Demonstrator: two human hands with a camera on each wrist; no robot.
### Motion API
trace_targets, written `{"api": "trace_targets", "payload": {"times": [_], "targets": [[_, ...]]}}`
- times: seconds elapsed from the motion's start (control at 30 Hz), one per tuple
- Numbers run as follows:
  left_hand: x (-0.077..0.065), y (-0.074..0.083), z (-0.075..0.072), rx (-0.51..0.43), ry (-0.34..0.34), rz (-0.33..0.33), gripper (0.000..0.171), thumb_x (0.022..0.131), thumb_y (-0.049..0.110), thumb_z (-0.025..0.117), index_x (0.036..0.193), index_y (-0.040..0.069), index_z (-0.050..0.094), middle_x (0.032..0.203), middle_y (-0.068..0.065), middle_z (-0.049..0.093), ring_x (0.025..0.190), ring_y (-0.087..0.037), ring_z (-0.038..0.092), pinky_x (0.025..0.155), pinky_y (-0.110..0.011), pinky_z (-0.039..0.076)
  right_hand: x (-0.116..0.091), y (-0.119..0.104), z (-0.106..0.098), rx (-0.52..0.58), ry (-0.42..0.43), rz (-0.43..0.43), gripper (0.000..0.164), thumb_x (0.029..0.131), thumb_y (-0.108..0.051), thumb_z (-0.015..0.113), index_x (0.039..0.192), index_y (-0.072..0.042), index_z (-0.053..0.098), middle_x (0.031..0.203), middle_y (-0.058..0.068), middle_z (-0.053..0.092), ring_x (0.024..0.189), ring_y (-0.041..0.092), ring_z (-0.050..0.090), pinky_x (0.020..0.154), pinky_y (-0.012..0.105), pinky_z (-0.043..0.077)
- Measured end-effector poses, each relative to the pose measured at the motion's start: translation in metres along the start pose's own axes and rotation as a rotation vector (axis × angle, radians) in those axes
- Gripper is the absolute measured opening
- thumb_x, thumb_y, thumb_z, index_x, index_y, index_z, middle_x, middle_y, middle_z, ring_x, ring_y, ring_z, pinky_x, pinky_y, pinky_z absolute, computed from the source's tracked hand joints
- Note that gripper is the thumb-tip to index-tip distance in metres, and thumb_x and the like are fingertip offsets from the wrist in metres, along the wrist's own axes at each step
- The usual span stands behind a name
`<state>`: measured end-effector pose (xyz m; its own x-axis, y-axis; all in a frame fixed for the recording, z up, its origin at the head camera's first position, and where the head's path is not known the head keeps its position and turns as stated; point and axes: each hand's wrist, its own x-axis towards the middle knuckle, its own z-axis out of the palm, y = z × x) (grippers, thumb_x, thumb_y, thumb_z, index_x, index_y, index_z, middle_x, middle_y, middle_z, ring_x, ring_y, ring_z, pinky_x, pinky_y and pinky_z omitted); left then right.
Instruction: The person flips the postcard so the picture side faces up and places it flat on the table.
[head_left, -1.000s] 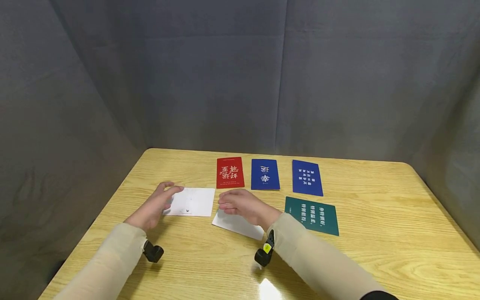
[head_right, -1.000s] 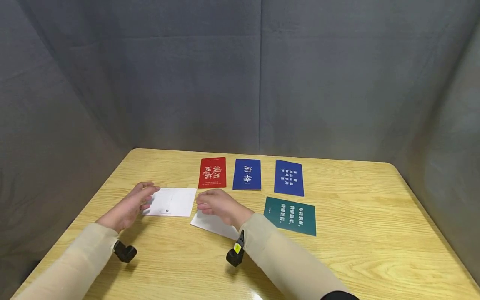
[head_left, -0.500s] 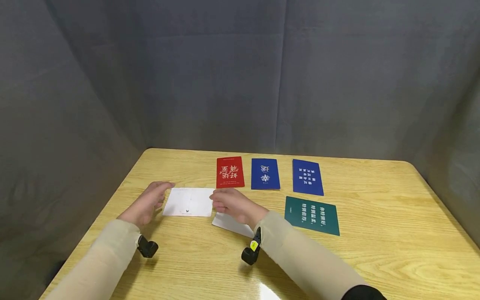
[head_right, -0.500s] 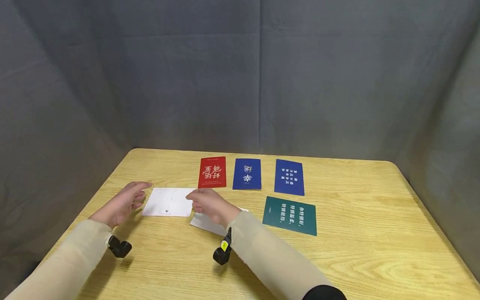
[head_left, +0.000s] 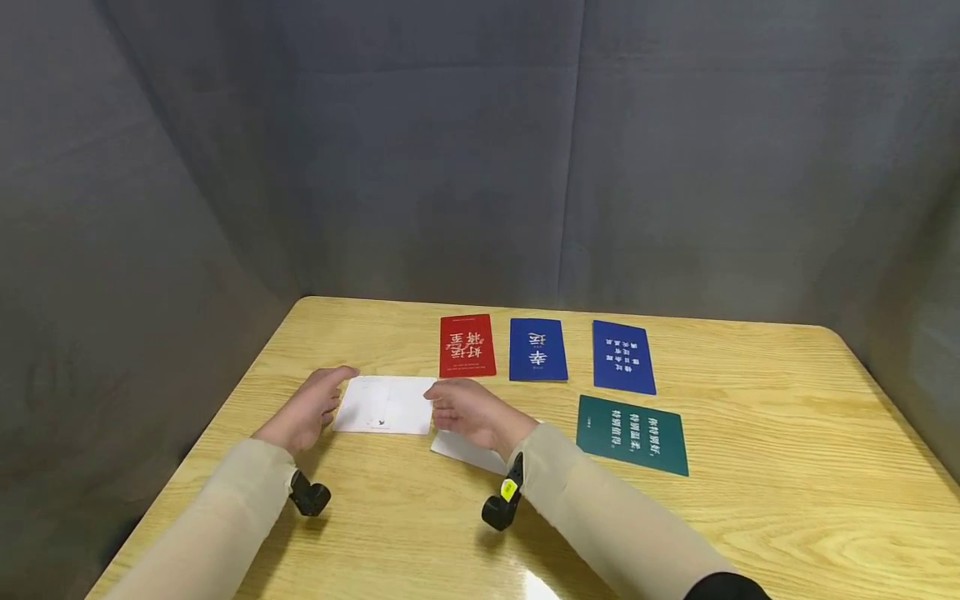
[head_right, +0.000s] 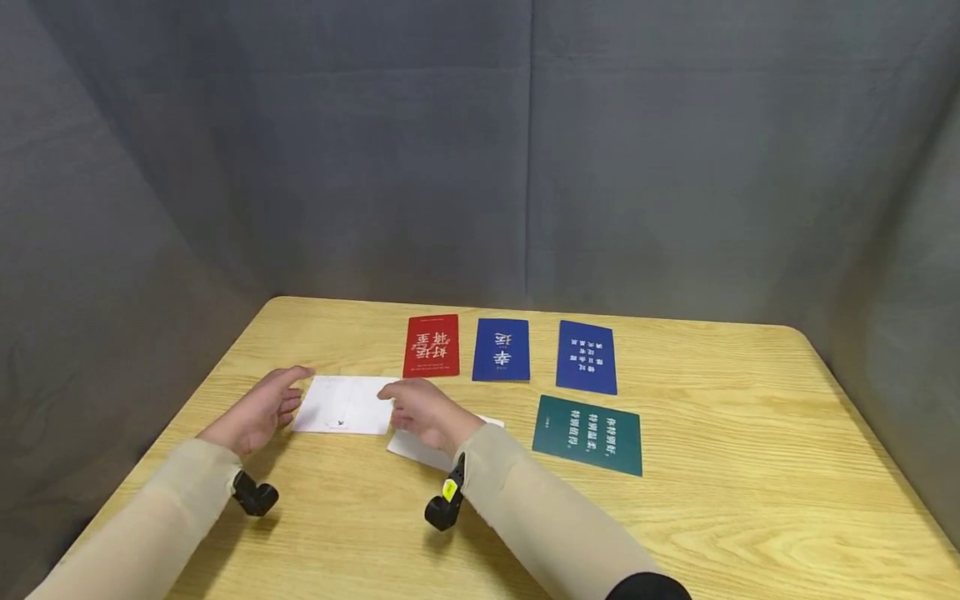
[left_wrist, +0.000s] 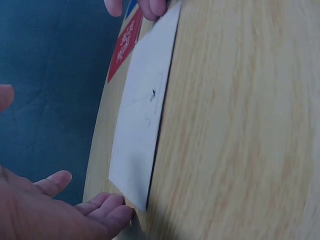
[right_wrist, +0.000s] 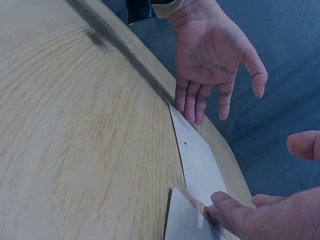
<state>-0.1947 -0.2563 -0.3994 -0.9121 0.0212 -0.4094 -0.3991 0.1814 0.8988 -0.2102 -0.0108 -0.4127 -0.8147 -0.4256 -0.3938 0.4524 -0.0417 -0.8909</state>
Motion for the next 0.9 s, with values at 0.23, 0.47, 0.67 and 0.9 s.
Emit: {"api": "trace_targets", "payload": {"times": [0.23,0.47,0.67,0.9], "targets": [[0.003,-0.001,0.001,-0.067,0.032,-0.021,0.091,0.104,0.039,0.049,0.162,-0.001,-0.008,0.163,-0.038,-0.001,0.152,-0.051,0.006,0.124,-0.054,0.012,0.000,0.000,-0.003,0.028,-0.003,0.024,0.042,0.101,-0.013,0.058,0.137,0.008,0.050,0.129,0.026,0.050,0.110,0.031,0.050,0.111,0.047,0.043],[0.002,-0.011,-0.007,-0.130,0.068,-0.019,0.085,0.105,0.036,0.046,0.161,-0.005,-0.001,0.156,-0.035,0.020,0.136,-0.038,0.034,0.112,-0.043,0.035,-0.001,0.002,-0.002,-0.035,-0.043,0.007,0.045,0.103,-0.012,0.053,0.142,0.011,0.047,0.135,0.027,0.051,0.113,0.031,0.053,0.111,0.047,0.043],[0.002,-0.013,-0.005,-0.044,0.036,-0.005,0.073,0.107,0.031,0.044,0.158,-0.012,0.013,0.141,-0.028,0.040,0.117,-0.028,0.051,0.098,-0.034,0.047,0.001,0.007,0.003,-0.047,-0.073,0.010,0.049,0.102,-0.008,0.054,0.145,0.011,0.044,0.133,0.023,0.051,0.110,0.026,0.051,0.109,0.044,0.044],[0.001,-0.007,0.000,-0.050,0.096,-0.059,0.077,0.103,0.026,0.045,0.159,-0.010,0.006,0.161,-0.031,0.012,0.144,-0.042,0.019,0.116,-0.046,0.028,-0.009,0.002,0.010,-0.257,0.013,-0.072,0.055,0.098,-0.014,0.061,0.149,0.003,0.048,0.137,0.017,0.054,0.116,0.029,0.052,0.111,0.048,0.038]]}}
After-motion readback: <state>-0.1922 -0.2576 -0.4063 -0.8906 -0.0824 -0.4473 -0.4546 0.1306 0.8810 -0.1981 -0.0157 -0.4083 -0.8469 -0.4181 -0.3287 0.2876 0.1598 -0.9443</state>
